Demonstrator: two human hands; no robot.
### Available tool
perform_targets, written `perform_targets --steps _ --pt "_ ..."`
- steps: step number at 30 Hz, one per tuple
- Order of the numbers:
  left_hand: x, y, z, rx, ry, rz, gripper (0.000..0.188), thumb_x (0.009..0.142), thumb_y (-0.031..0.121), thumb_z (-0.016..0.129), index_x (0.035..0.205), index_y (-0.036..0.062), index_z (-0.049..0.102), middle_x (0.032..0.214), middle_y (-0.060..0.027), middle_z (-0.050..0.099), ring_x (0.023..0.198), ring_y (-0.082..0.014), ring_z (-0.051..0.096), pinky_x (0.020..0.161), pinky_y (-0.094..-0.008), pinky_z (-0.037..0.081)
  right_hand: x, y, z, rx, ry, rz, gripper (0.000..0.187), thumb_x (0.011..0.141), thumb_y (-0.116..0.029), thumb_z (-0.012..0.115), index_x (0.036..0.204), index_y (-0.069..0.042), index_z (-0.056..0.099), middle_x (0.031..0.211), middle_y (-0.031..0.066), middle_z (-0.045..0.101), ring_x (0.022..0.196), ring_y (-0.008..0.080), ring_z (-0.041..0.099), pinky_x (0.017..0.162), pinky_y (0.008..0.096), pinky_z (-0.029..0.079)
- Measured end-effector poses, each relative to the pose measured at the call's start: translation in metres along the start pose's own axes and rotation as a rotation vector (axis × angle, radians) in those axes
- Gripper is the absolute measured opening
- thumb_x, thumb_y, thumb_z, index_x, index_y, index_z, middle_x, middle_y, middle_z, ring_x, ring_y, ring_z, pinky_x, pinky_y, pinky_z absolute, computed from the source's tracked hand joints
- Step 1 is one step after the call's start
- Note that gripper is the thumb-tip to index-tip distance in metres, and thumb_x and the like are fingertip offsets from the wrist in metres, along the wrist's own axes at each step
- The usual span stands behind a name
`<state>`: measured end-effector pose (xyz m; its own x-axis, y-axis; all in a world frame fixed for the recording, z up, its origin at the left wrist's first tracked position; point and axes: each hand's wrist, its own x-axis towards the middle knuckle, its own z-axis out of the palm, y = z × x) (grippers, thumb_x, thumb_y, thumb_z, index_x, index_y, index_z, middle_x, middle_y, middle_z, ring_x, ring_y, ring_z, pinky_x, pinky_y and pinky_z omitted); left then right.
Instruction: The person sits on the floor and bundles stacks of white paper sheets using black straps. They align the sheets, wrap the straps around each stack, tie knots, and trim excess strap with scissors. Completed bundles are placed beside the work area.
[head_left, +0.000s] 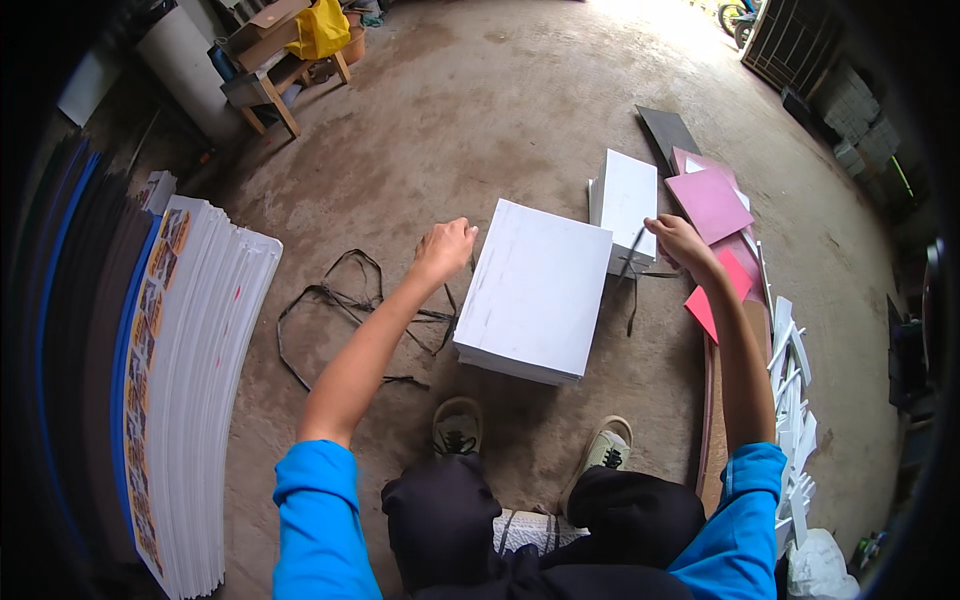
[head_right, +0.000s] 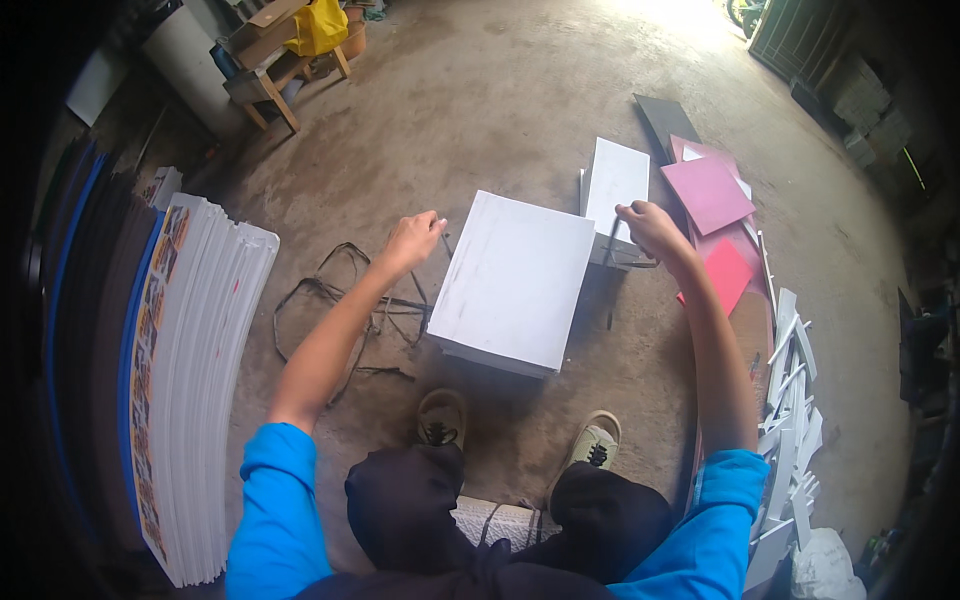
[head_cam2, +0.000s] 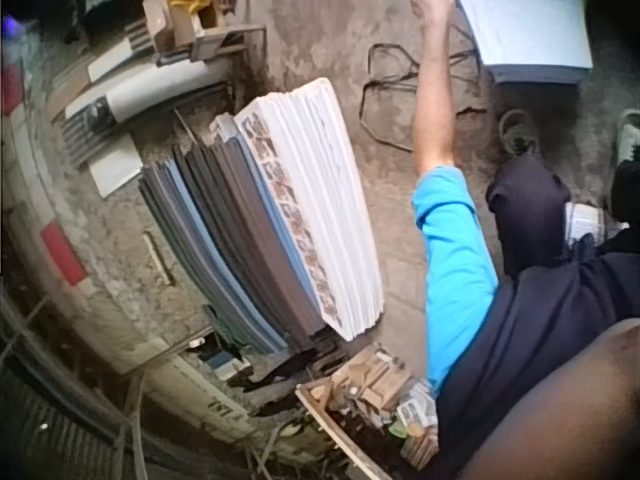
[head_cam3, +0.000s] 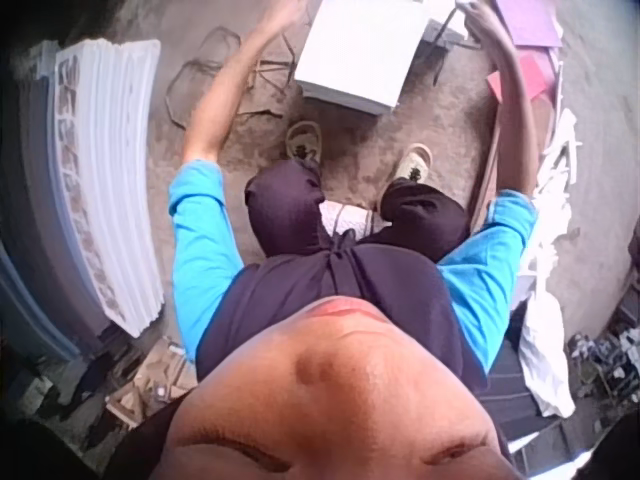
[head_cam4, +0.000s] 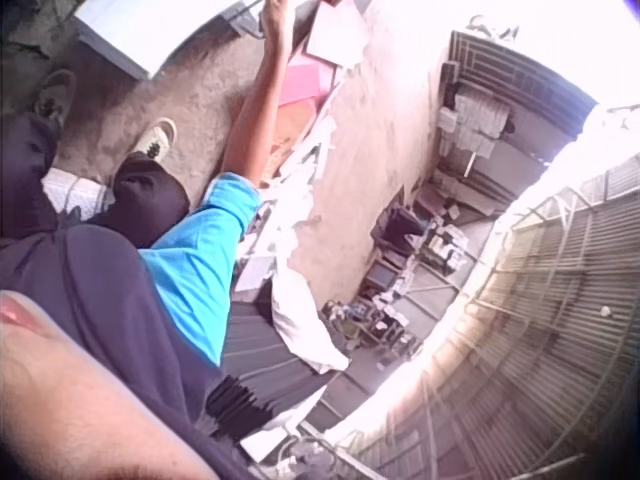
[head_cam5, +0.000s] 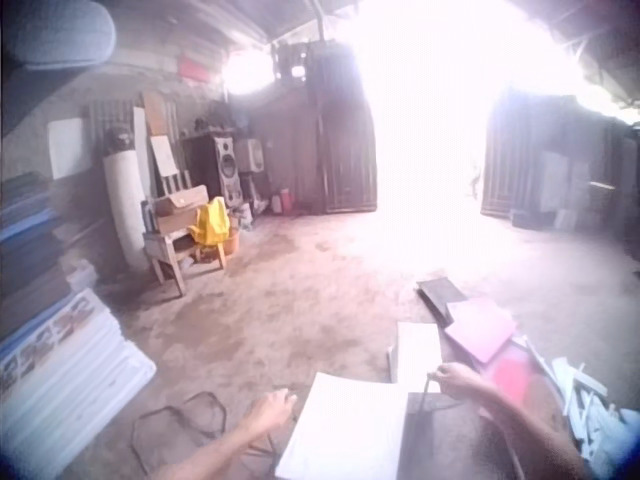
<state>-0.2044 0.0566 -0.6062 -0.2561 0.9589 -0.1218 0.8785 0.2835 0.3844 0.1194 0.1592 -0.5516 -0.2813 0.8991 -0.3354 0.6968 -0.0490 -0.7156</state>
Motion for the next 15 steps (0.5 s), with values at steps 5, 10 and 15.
perform_targets --steps 5,10,15 --pt "-0.001 0.017 0.008 -0.411 -0.183 0.033 0.026 0.083 0.027 0.052 0.085 0.0058 0.067 0.09 -0.0129 0.065 0.087 -0.0248 0.061 0.081 -0.0347 0.045 -0.038 -0.048 0.023 0.315 -0.277 0.034 0.026 0.092 -0.025 0.042 0.074 -0.008 0.05 0.054 -0.0059 0.037 0.042 0.0047 0.031 0.038 0.0209 0.023" --pt "0.004 0.029 0.034 -0.656 -0.281 -0.045 0.015 0.075 0.018 0.067 0.085 0.0077 0.07 0.083 -0.0056 0.067 0.081 -0.0151 0.062 0.071 -0.0288 0.048 -0.008 -0.069 0.114 0.372 -0.39 -0.056 0.04 0.083 0.001 0.035 0.121 -0.004 0.047 0.08 0.0064 0.055 0.054 0.0093 0.052 0.043 0.0203 0.041" --pt "0.001 0.026 0.031 -1.071 -0.328 -0.146 0.017 0.079 0.005 0.061 0.094 -0.0019 0.063 0.084 -0.0083 0.064 0.074 -0.0117 0.062 0.066 -0.0211 0.051 0.003 -0.063 0.142 0.291 -0.371 -0.105 0.052 0.082 -0.003 0.053 0.131 -0.009 0.037 0.074 0.0074 0.059 0.053 0.0154 0.062 0.041 0.0225 0.044"
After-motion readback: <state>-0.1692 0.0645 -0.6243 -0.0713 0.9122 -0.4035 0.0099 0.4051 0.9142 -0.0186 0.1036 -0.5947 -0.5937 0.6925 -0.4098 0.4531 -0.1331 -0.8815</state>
